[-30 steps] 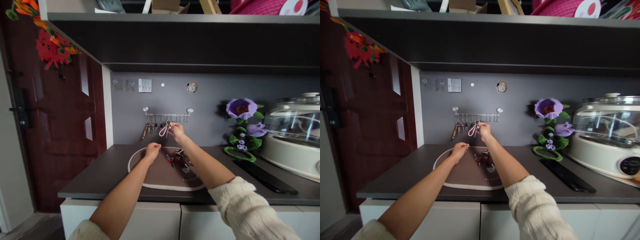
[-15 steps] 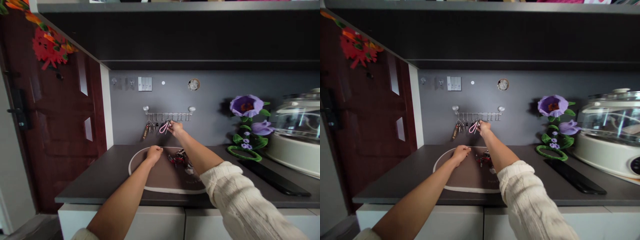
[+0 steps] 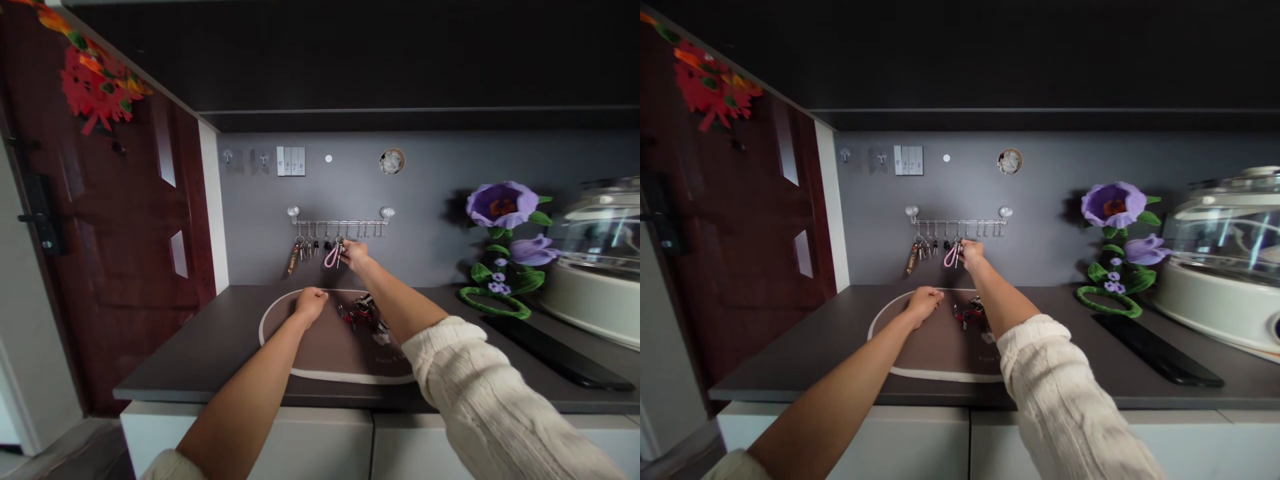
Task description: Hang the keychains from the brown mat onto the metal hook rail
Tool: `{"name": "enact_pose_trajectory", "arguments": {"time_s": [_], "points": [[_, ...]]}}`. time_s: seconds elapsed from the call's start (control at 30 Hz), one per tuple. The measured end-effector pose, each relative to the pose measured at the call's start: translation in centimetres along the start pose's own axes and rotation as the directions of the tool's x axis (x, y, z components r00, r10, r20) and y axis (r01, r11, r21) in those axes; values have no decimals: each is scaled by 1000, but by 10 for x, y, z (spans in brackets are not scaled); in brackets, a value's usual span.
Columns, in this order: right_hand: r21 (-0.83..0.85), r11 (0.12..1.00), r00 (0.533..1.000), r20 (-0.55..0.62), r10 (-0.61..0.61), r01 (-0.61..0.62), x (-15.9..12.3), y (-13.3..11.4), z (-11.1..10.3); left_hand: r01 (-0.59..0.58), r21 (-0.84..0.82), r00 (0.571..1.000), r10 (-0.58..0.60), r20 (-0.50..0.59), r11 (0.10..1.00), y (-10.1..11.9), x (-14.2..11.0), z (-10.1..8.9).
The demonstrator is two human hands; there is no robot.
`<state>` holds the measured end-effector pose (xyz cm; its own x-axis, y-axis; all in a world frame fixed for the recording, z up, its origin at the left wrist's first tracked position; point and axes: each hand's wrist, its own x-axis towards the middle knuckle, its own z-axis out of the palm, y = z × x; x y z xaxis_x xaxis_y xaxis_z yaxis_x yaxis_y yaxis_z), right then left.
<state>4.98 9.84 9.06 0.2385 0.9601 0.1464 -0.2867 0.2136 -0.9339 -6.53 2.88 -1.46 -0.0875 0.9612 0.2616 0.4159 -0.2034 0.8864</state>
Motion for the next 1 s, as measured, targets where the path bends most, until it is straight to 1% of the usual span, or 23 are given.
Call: {"name": "enact_pose_trajectory", "arguments": {"time_s": [0.13, 0.27, 0.33, 0.43, 0.5, 0.57, 0.63, 0.73, 0.83, 0.93, 1.0], "points": [[-43, 999, 1000, 13, -16, 17, 2, 3, -3, -1, -17, 1000, 1, 6, 1000, 2, -3, -1], [-70, 997, 999, 30, -33, 35, 1, 4, -7, -5, -62, 999, 8, 51, 998, 7, -7, -4], [-79, 996, 997, 59, -42, 46, -2, 4, -10, -3, -94, 997, 11, 81, 996, 9, -9, -6], [-102, 993, 993, 104, -51, 62, -7, 2, -15, -20, -142, 992, 37, 120, 990, 9, -10, -6], [-107, 992, 993, 107, -50, 62, -11, 1, -18, -48, -154, 988, 70, 140, 987, 9, -10, -6], [-95, 994, 995, 93, -45, 54, -16, 0, -20, -106, -140, 979, 128, 158, 984, 8, -10, -5], [-84, 995, 995, 93, -37, 45, -21, 0, -22, -186, -88, 961, 200, 189, 979, 7, -10, -4], [-86, 996, 992, 120, -26, 36, -31, 4, -25, -328, 41, 920, 309, 241, 944, 5, -10, -3], [-97, 995, 992, 126, -10, 22, -41, 11, -29, -457, 156, 874, 410, 263, 876, 3, -8, -2], [-117, 993, 992, 125, 1, 14, -50, 21, -35, -539, 218, 830, 470, 300, 813, 1, -6, -1], [-150, 988, 992, 128, -16, 35, -55, 28, -40, -560, 239, 816, 478, 326, 793, 1, -4, -2]]}}
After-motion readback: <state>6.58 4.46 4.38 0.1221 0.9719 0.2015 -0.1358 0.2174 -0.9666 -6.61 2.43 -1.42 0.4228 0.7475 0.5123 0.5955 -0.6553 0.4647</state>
